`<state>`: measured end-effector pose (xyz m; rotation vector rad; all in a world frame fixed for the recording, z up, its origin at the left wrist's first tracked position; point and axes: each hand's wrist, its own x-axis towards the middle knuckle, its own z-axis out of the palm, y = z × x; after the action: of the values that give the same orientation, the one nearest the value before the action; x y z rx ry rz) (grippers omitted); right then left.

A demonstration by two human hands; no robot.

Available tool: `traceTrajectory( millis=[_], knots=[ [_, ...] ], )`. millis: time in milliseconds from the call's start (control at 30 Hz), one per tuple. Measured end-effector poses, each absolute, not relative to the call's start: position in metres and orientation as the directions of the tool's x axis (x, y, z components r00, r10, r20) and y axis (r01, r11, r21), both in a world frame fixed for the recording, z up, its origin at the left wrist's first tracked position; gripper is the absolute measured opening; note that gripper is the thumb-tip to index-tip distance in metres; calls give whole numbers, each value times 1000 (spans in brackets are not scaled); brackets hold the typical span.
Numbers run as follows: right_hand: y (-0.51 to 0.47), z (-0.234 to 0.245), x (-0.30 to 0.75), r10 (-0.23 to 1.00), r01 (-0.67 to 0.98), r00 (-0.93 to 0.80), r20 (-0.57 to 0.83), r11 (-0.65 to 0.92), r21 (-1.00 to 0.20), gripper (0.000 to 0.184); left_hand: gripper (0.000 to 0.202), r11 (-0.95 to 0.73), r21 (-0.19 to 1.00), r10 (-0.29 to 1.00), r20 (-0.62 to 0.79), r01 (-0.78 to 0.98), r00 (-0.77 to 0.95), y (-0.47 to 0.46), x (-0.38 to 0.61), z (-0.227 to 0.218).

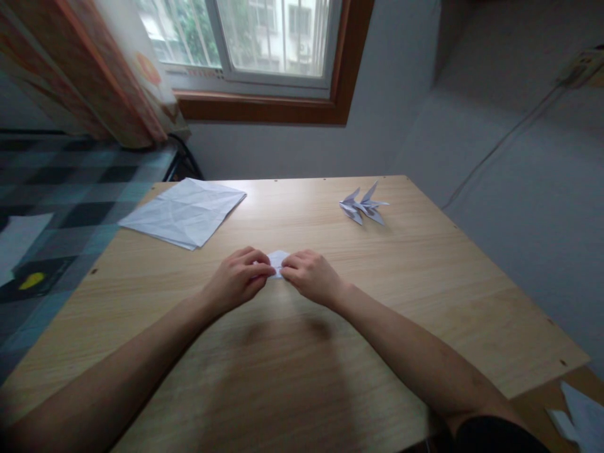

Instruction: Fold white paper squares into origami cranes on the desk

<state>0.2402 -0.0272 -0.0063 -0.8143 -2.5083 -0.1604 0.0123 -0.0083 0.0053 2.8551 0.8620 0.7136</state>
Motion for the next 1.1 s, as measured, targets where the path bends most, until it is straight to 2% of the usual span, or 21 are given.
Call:
traceTrajectory(
  millis=[200,400,533,667,833,1000,1100],
  knots=[
    [-25,-8,252,493,543,-716,495,839,-50,16,24,-858,163,511,375,487,774,-9,9,7],
    [-22,-10,261,456,495,-726,515,866,-70,18,26,-868,154,492,395,471,776,-7,8,4],
    [-23,-13,254,577,533,-599,555,805,-262,17,27,-862,174,505,394,477,768,-8,8,5],
    [-21,-12,239,766,596,-364,530,629,-499,18,26,-859,188,510,383,475,770,-10,10,8],
    [-15,-11,230,852,641,-314,418,515,-569,26,21,-848,189,528,387,496,756,-9,13,5],
    [-11,-16,232,886,562,-276,373,463,-685,38,22,-821,217,565,438,527,699,-8,14,1],
    [-9,-18,231,891,559,-250,378,452,-695,40,21,-810,215,576,461,545,674,-8,13,0]
  ],
)
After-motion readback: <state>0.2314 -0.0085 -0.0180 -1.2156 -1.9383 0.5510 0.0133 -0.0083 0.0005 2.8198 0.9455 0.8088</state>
